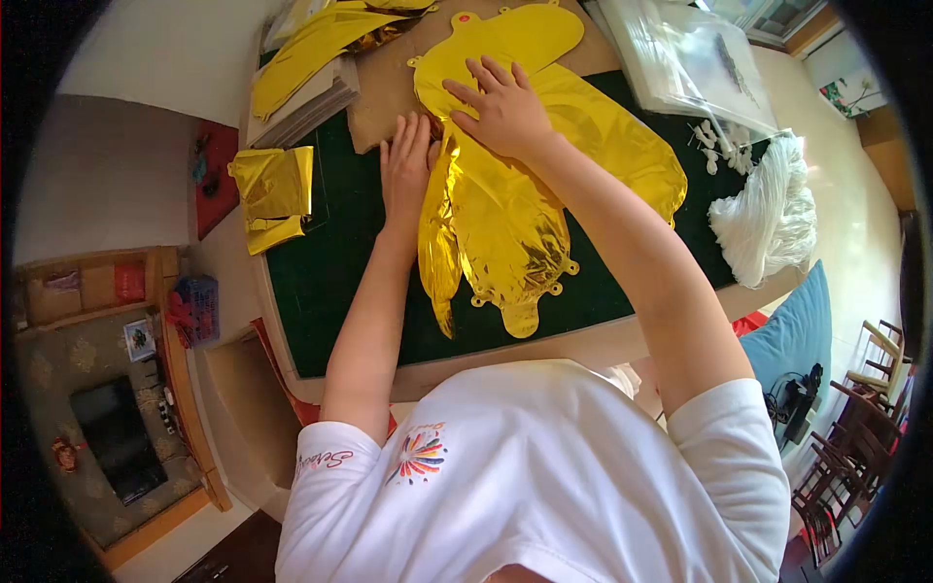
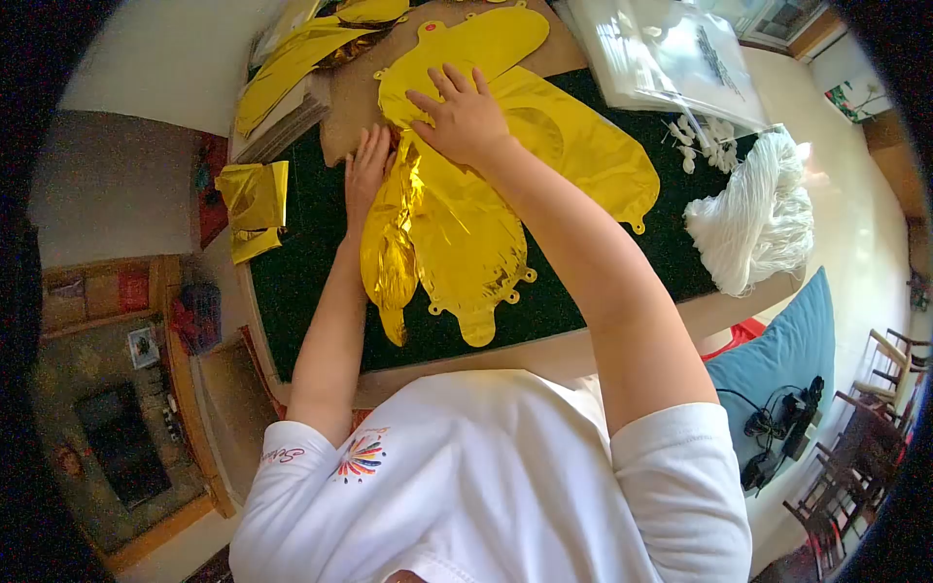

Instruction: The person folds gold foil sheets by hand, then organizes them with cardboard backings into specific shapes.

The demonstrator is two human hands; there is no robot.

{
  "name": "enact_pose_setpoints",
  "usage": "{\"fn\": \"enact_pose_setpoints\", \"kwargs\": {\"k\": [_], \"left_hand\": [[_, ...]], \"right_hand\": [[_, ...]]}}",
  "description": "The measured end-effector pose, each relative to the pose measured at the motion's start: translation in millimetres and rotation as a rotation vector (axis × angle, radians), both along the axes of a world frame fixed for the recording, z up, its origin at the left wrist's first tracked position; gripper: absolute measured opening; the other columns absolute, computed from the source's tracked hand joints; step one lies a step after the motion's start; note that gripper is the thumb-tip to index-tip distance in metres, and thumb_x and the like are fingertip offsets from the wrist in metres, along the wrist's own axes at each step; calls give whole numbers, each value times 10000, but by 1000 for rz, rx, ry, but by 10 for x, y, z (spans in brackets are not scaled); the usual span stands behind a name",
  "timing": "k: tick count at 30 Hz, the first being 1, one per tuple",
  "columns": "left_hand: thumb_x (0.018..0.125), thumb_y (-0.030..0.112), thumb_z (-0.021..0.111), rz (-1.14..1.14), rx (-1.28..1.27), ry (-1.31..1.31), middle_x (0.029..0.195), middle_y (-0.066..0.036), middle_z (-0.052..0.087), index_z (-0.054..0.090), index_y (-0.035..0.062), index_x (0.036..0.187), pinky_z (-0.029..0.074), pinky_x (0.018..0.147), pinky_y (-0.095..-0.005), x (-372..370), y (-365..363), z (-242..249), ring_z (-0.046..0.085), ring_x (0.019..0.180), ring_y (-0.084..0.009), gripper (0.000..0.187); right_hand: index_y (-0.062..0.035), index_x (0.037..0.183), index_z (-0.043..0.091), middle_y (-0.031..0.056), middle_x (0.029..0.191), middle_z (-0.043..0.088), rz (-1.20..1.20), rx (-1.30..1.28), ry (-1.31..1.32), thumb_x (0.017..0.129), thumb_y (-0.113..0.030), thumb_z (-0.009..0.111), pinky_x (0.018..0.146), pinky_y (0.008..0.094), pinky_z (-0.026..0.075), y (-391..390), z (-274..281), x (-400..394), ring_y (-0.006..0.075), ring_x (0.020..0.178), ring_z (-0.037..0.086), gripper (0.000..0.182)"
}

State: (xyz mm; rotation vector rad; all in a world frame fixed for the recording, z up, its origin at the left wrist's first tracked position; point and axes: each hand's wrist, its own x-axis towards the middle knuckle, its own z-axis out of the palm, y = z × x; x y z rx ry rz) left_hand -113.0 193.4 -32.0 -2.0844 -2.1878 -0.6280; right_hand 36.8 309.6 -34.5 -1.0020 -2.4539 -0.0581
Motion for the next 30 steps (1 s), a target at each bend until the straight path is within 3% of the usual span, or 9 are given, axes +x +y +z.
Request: {"fn": "enact_pose_setpoints", "kwargs": {"k": [6, 9, 11, 14, 17, 19, 22, 25, 30], "left_hand": [[978, 206, 412, -156, -45, -295, 1421, -183, 380, 404, 16, 1363, 283, 1096, -386, 469, -379, 413, 333, 1340, -322, 430], [974, 207, 426, -169, 12, -395, 1424, -192, 369, 417, 16, 1353, 284, 1097, -401, 521, -586, 506, 338, 1337, -322, 425], [977, 170, 429, -130, 19, -278, 1449, -175, 340, 371, 4, 1380, 247, 1104, -408, 412, -633, 421, 287, 1366, -309, 440], [959, 272, 461, -12, -105, -160, 1464, -172, 309, 340, 75, 1405, 169, 1119, -493, 356, -661, 280, 241, 1385, -312, 503], [956, 282, 466, -119, -218, -3, 1466, -167, 307, 353, 97, 1401, 158, 1116, -511, 383, -703, 334, 250, 1383, -300, 496], [954, 285, 468, -135, -207, 14, 1459, -159, 326, 367, 113, 1396, 151, 1112, -525, 360, -711, 322, 267, 1378, -292, 485], [969, 272, 428, -51, -71, -235, 1451, -152, 345, 370, 97, 1396, 160, 1112, -508, 253, -575, 382, 292, 1367, -291, 465], [998, 296, 335, 72, -64, -164, 1461, -147, 330, 355, 54, 1396, 160, 1119, -485, 49, -253, 282, 265, 1380, -273, 466], [995, 320, 341, 71, -126, -10, 1472, -132, 314, 372, 54, 1387, 139, 1124, -503, 43, 16, 169, 236, 1391, -262, 475]], "right_hand": [[-278, 1343, 467, 99, 1427, 393, 1, 5, 5, 919, -465, 434, 1095, 491, 220, 19, -24, -17, 269, 1342, 322, 465], [-281, 1346, 462, 98, 1425, 395, 2, 2, -1, 922, -470, 428, 1095, 490, 221, 12, 1, -7, 271, 1338, 327, 466], [-282, 1345, 463, 97, 1424, 397, -4, 5, 3, 923, -474, 425, 1095, 488, 223, 12, -3, -3, 270, 1337, 329, 465], [-284, 1344, 461, 96, 1420, 401, 1, 25, 2, 926, -478, 420, 1093, 482, 227, 10, 3, -13, 269, 1334, 334, 463], [-284, 1346, 457, 97, 1415, 405, -6, 32, -12, 927, -476, 420, 1093, 477, 231, 5, -2, -10, 267, 1332, 336, 462], [-285, 1347, 454, 98, 1413, 407, -8, 31, -13, 927, -474, 421, 1092, 475, 232, 8, 9, -12, 266, 1332, 337, 463], [-286, 1351, 447, 99, 1415, 404, -7, 22, -30, 928, -471, 420, 1094, 472, 230, 3, 14, -4, 266, 1334, 332, 463], [-287, 1350, 448, 98, 1416, 402, -2, 30, -14, 928, -469, 421, 1098, 471, 223, -6, 12, -7, 266, 1339, 324, 461], [-290, 1351, 447, 101, 1420, 397, -1, -12, -13, 926, -459, 429, 1103, 469, 213, 4, 28, 0, 266, 1345, 312, 458]]}}
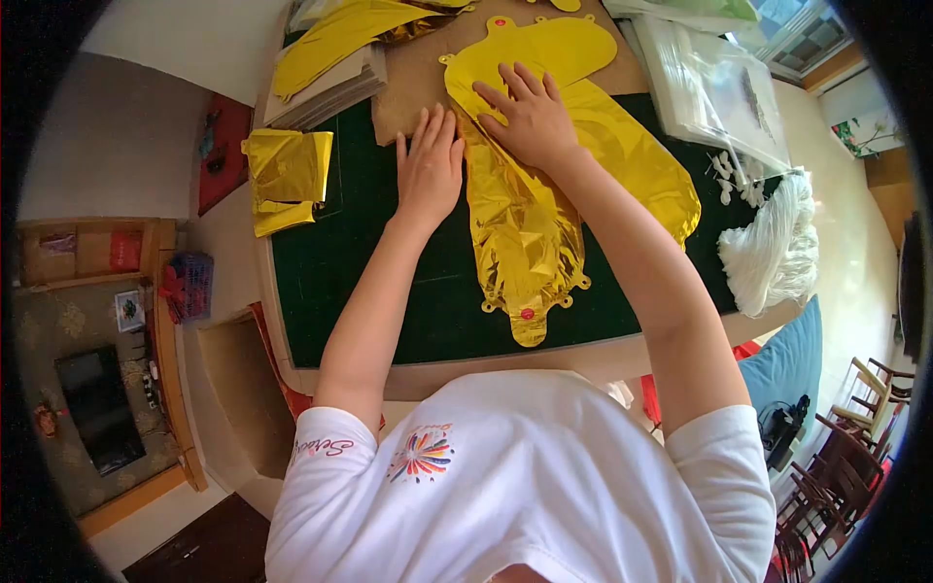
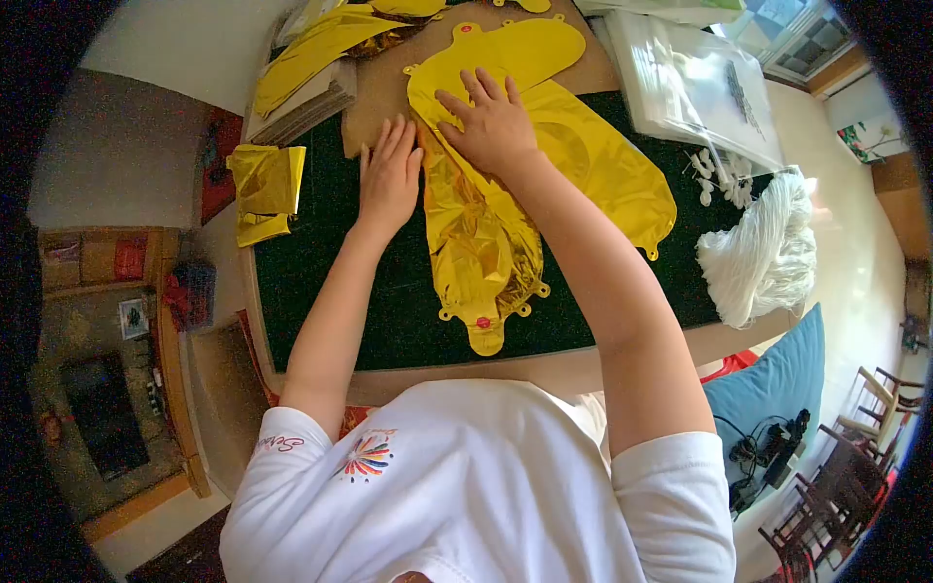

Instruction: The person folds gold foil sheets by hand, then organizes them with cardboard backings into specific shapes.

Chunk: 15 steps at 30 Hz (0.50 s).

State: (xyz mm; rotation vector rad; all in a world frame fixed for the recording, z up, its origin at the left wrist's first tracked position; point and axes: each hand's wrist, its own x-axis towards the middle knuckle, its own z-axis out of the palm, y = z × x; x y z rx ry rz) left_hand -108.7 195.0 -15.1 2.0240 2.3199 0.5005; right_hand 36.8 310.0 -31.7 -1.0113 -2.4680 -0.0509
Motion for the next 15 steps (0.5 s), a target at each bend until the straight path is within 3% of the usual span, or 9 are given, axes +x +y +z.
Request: {"fn": "enact_pose_setpoints", "kwargs": {"k": [15], "left_hand": [[958, 365, 438, -80, 58, 91, 1478, -93, 321, 378, 85, 1388, 97, 1121, -539, -33, 198, -54, 253, 1387, -245, 517]], "right_hand": [[-287, 1347, 460, 107, 1415, 407, 1, 22, 21, 916, -471, 439, 1093, 459, 228, -1, -9, -3, 273, 1333, 332, 470]]}}
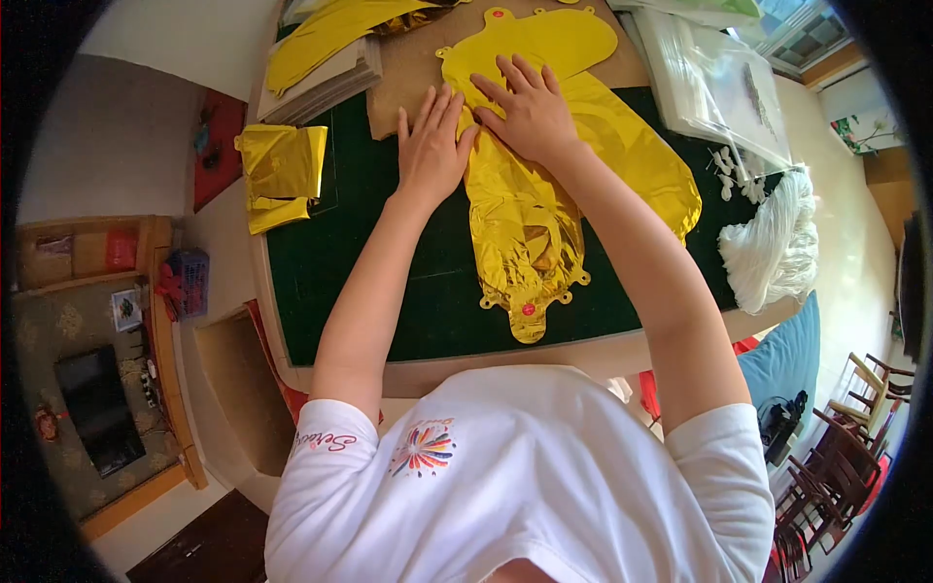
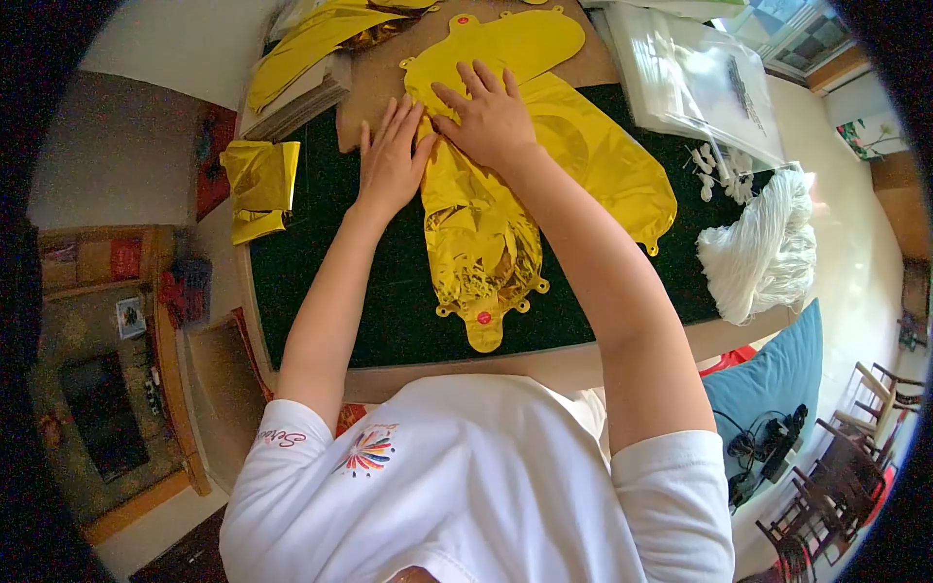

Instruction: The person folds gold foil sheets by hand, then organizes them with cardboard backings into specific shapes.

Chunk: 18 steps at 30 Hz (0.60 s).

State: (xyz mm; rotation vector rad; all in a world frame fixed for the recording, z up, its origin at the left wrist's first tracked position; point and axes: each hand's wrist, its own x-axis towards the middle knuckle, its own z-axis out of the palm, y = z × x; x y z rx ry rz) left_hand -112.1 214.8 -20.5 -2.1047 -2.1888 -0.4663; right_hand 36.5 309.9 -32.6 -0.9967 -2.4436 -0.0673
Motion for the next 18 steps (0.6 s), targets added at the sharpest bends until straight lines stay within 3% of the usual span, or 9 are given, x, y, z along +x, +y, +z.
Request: {"fn": "enact_pose_setpoints", "kwargs": {"k": [10, 16, 18], "left_hand": [[955, 402, 416, 20, -26, 4, 1464, -58, 346, 395, 133, 1381, 87, 1126, -533, 6, 19, -26, 266, 1379, -225, 505], [956, 415, 407, 46, -57, 35, 1466, -55, 339, 382, 136, 1387, 87, 1130, -528, 32, 3, 0, 268, 1378, -216, 514], [956, 418, 404, 44, -35, 39, 1466, -54, 338, 378, 137, 1389, 87, 1131, -527, 9, 12, -5, 266, 1378, -213, 517]], "right_hand": [[-289, 1370, 437, 116, 1446, 365, 18, -12, -55, 920, -494, 406, 1106, 490, 194, 27, 2, -5, 277, 1362, 286, 496], [-182, 1341, 461, 119, 1423, 384, 126, 6, 69, 924, -336, 499, 1093, 480, 230, -305, 357, 156, 295, 1335, 327, 446], [-120, 1330, 456, 120, 1414, 390, 213, -127, 10, 902, -250, 546, 1090, 482, 247, -577, 399, 283, 288, 1337, 326, 457]]}}
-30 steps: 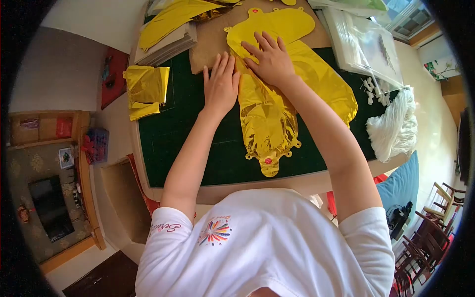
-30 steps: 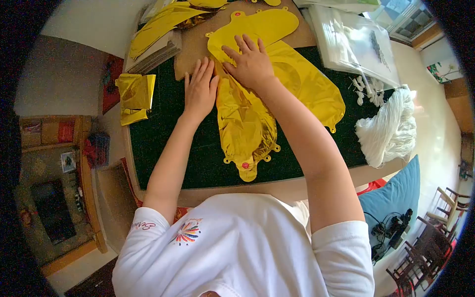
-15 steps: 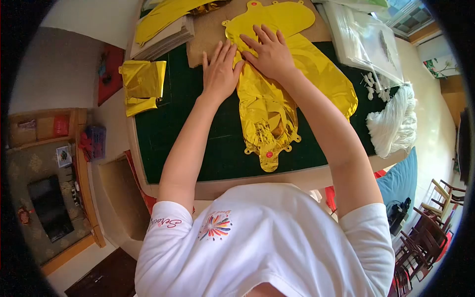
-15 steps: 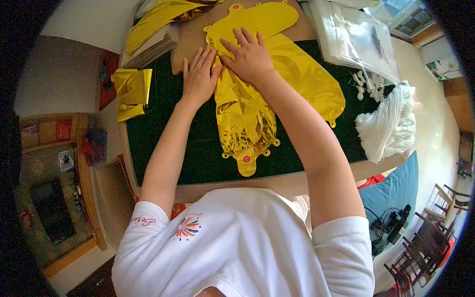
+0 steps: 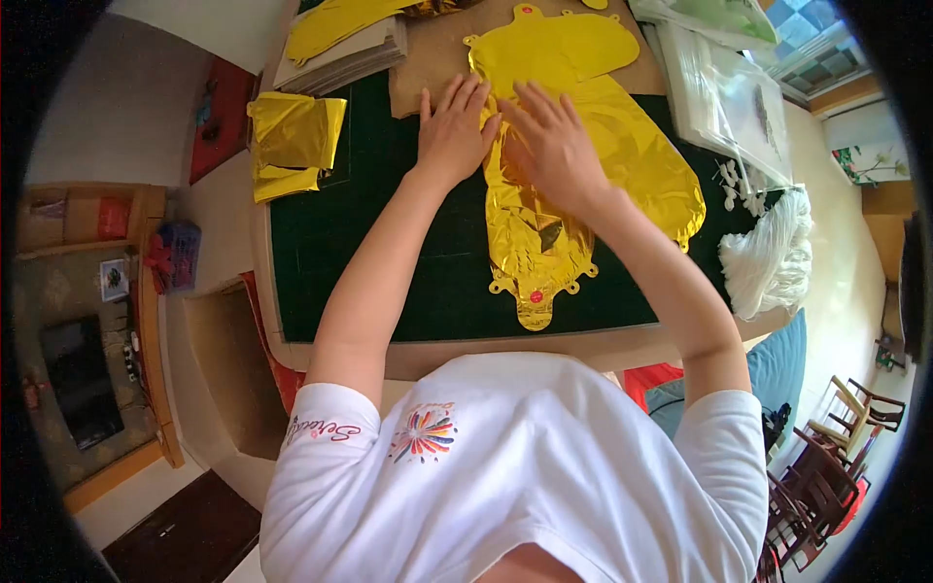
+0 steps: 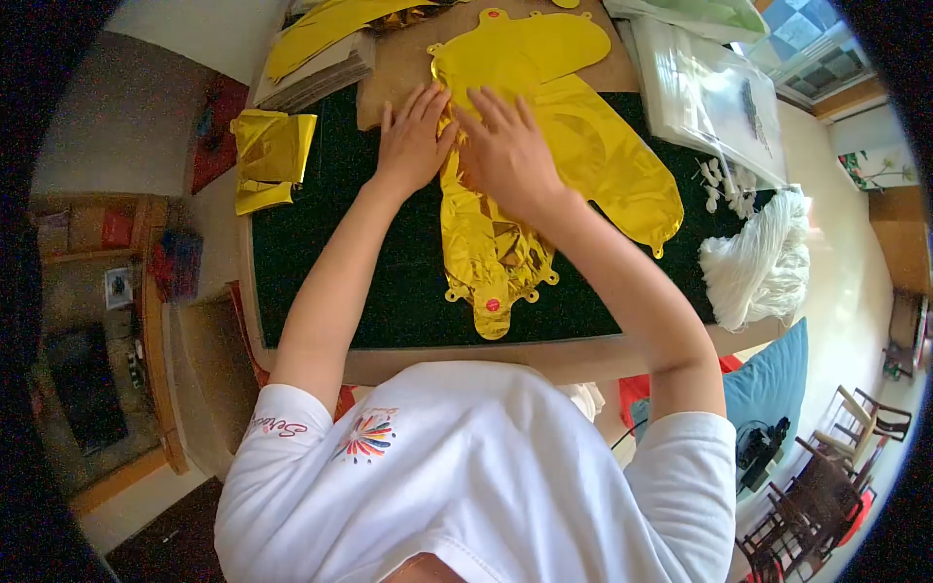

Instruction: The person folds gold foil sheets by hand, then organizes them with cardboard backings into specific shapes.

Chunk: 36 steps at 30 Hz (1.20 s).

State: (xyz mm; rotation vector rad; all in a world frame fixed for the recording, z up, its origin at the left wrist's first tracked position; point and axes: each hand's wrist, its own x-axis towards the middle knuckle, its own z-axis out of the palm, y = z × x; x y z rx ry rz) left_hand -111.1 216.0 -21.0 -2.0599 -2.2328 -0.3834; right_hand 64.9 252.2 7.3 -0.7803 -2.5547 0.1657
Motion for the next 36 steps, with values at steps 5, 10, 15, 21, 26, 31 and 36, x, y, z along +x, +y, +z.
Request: {"fn": "enact_pose_setpoints", "kwargs": {"k": [5, 10, 15, 21, 26, 31, 36], "left_hand": [[962, 413, 400, -5, -28, -30, 1482, -48, 306, 332, 148, 1414, 100, 1122, -545, -3, 7, -12, 236, 1390, -218, 528], [955, 422, 403, 1, -3, -3, 1471, -48, 329, 350, 142, 1404, 100, 1127, -535, -4, 13, -39, 251, 1384, -211, 531], [962, 426, 391, 2, -14, -6, 1478, -41, 316, 340, 151, 1410, 101, 1127, -538, 0, 11, -23, 240, 1388, -213, 528], [959, 423, 401, 0, -6, 6, 1468, -46, 334, 349, 150, 1403, 109, 1125, -538, -11, 14, -59, 252, 1383, -220, 524], [950, 420, 412, -9, 20, 0, 1453, -64, 360, 390, 142, 1380, 118, 1116, -563, -10, 13, -37, 280, 1372, -223, 512], [948, 417, 417, -11, 31, -19, 1456, -65, 354, 392, 137, 1377, 122, 1115, -564, 3, 13, -44, 282, 1370, -226, 513], [947, 410, 422, -13, 42, -9, 1451, -65, 360, 391, 134, 1377, 123, 1113, -567, -9, 7, -61, 284, 1368, -228, 512]], "right_hand": [[-71, 1290, 488, 121, 1367, 444, 98, -69, -65, 898, -206, 545, 1088, 464, 268, -384, -45, 218, 268, 1316, 363, 419], [-50, 1254, 518, 126, 1326, 488, 109, -39, -84, 913, -198, 523, 1092, 443, 270, -486, -48, 284, 257, 1296, 396, 372], [-77, 1273, 505, 125, 1329, 482, 233, -78, -99, 914, -198, 520, 1091, 440, 277, -538, -50, 247, 262, 1293, 397, 379], [-95, 1245, 529, 133, 1292, 503, 249, -85, -20, 885, -148, 543, 1080, 442, 299, -514, 64, 262, 259, 1262, 433, 365], [-75, 1176, 573, 128, 1272, 522, 324, -93, -142, 862, -116, 553, 1068, 443, 319, -474, 97, 267, 268, 1223, 467, 317], [-50, 1119, 591, 128, 1226, 556, 333, -116, 24, 848, -90, 554, 1056, 436, 340, -467, 73, 220, 273, 1199, 484, 277], [-43, 1109, 589, 142, 1163, 564, 103, -303, 64, 812, -85, 600, 951, 430, 418, -426, 124, 298, 320, 1102, 515, 300]]}}
